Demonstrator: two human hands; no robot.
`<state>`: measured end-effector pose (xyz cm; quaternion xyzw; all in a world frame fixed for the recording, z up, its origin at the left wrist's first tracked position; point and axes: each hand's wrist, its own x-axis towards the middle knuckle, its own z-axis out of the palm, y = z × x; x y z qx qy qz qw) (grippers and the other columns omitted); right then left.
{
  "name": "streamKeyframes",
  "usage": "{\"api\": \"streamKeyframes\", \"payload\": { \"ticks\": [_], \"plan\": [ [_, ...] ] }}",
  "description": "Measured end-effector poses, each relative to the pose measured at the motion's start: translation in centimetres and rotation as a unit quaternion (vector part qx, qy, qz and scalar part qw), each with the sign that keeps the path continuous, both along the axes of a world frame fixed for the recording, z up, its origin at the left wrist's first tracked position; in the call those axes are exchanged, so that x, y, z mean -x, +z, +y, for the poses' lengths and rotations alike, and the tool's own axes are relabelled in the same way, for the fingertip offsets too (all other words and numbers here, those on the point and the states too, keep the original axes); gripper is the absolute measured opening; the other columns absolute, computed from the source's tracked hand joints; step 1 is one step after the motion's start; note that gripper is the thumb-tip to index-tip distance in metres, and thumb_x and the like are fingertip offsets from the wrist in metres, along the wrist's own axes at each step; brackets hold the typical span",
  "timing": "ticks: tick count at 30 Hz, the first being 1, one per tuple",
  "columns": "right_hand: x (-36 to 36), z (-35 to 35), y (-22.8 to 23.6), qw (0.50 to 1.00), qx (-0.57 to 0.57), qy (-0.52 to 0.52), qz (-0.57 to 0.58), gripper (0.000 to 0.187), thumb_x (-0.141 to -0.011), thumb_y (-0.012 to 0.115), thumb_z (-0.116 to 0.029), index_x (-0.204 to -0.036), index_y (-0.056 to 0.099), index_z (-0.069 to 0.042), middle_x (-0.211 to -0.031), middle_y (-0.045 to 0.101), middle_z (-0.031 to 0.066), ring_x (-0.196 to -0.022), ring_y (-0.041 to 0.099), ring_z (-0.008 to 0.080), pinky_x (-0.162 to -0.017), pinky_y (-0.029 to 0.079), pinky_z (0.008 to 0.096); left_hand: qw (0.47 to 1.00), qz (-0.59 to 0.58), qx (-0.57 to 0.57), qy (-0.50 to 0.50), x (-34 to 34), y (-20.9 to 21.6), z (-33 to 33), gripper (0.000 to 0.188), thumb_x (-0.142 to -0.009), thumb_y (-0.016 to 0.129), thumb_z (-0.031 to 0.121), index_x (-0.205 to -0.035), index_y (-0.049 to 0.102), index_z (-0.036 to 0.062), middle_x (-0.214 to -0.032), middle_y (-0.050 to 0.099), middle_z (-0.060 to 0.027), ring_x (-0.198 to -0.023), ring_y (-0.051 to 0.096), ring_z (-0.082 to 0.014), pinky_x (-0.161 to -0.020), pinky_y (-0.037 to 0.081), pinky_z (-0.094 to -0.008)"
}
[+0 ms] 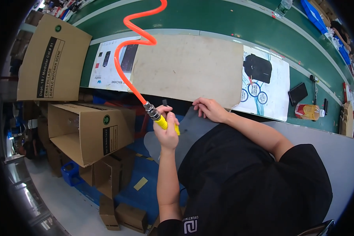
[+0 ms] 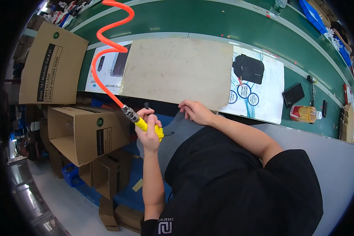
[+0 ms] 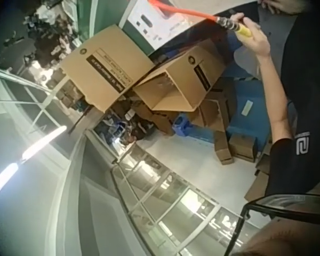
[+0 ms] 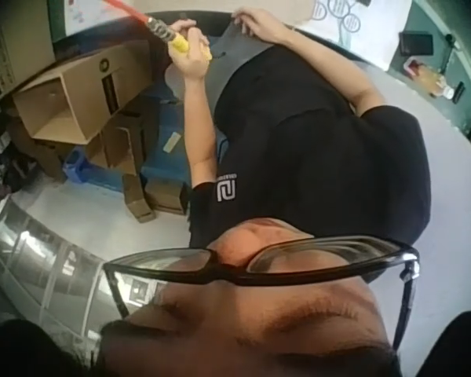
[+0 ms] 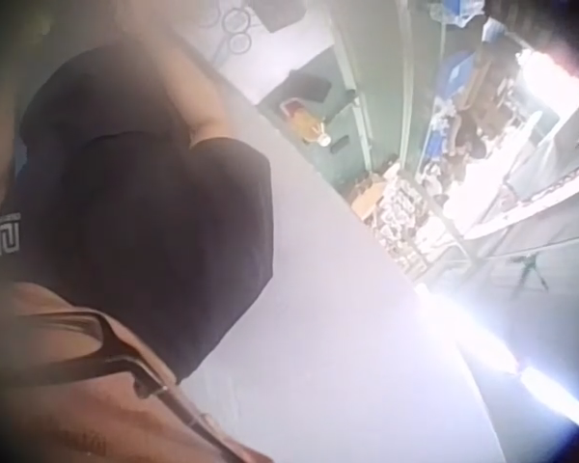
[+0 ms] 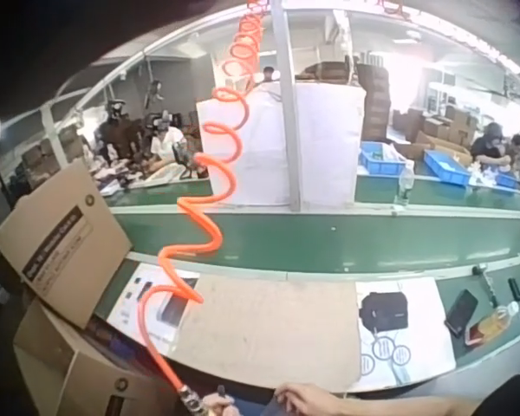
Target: Cleaning glass lamp shades with an air duster and packing them into cardboard boxes for shipping.
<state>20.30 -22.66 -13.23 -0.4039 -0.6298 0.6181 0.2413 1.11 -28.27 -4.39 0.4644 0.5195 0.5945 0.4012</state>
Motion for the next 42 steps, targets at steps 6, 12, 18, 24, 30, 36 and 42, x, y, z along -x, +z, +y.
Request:
{"api": "streamKeyframes", "payload": {
  "ticks": [6,12,18,24,30,36,42],
  "plan": [
    [-0.5,0.1,1.0,0.992,0.010,-0.110,0.054,0.020,-0.097,0.041,-0.005,-0.111,0.054,0.000,-0.089,0.063,0.0071,-0.066,0.060,0.0121,-0.058,0.050,0.0249,0.982,-0.189,0.020,-0.019,-2.0,-0.7,0.3,0.012,-0.094,0.045,0.002,-0.106,0.046,0.0025,-0.104,0.050,-0.0099,-0.071,0.049,-0.0102,-0.059,0.048,-0.0271],
    [1.6,-0.5,5.9,0.981,-0.013,0.045,0.186,0.053,-0.092,0.060,-0.021,-0.136,0.036,-0.004,-0.129,0.049,0.0124,-0.113,0.053,0.0189,-0.091,0.045,0.0320,0.999,0.042,-0.006,0.023,-3.1,-3.0,-0.5,0.032,-0.089,0.060,0.005,-0.118,0.045,0.0029,-0.110,0.050,-0.0124,-0.106,0.053,-0.0248,-0.087,0.045,-0.0335],
    [3.7,-0.1,8.1,0.941,0.136,-0.116,0.288,0.057,-0.087,0.059,-0.002,-0.137,0.032,-0.006,-0.120,0.059,0.0185,-0.111,0.058,0.0258,-0.097,0.046,0.0386,0.968,0.211,-0.028,-0.137,-2.1,0.4,-1.8,0.086,-0.074,0.075,0.015,-0.144,0.025,0.0030,-0.147,0.022,-0.0248,-0.138,0.026,-0.0409,-0.112,0.024,-0.0466],
    [3.9,-0.1,10.5,0.955,0.126,0.034,0.266,0.030,-0.092,0.051,-0.009,-0.121,0.048,0.000,-0.126,0.054,0.0272,-0.105,0.061,0.0302,-0.084,0.049,0.0356,0.978,0.183,-0.101,0.013,1.8,-0.9,-4.6,0.049,-0.083,0.062,0.005,-0.129,0.044,0.0027,-0.130,0.048,-0.0179,-0.117,0.053,-0.0301,-0.096,0.044,-0.0433],
    [4.1,-0.5,13.2,0.960,0.101,0.055,0.254,0.022,-0.091,0.051,-0.016,-0.101,0.056,0.003,-0.105,0.059,0.0247,-0.070,0.059,0.0217,-0.072,0.048,0.0303,0.929,0.337,0.122,0.093,5.8,-9.1,-7.9,0.023,-0.086,0.056,0.005,-0.109,0.056,0.0032,-0.106,0.061,-0.0125,-0.096,0.062,-0.0274,-0.083,0.050,-0.0364],
    [5.2,-1.3,16.8,0.953,0.156,0.035,0.257,0.020,-0.085,0.058,-0.019,-0.084,0.052,-0.001,-0.081,0.056,0.0190,-0.051,0.054,0.0183,-0.051,0.046,0.0272,0.914,0.365,0.171,0.038,6.0,-11.3,-7.5,0.013,-0.086,0.056,0.013,-0.091,0.064,0.0042,-0.092,0.065,-0.0115,-0.093,0.060,-0.0303,-0.083,0.047,-0.0408],
    [5.2,-1.1,18.0,0.889,0.250,0.156,0.350,0.019,-0.084,0.057,-0.018,-0.087,0.049,-0.001,-0.079,0.054,0.0179,-0.045,0.053,0.0169,-0.047,0.045,0.0272,0.906,0.388,0.170,0.015,5.8,-11.4,-7.8,0.013,-0.086,0.056,0.014,-0.091,0.064,0.0050,-0.093,0.065,-0.0103,-0.092,0.059,-0.0288,-0.086,0.045,-0.0395]
  ]
}}
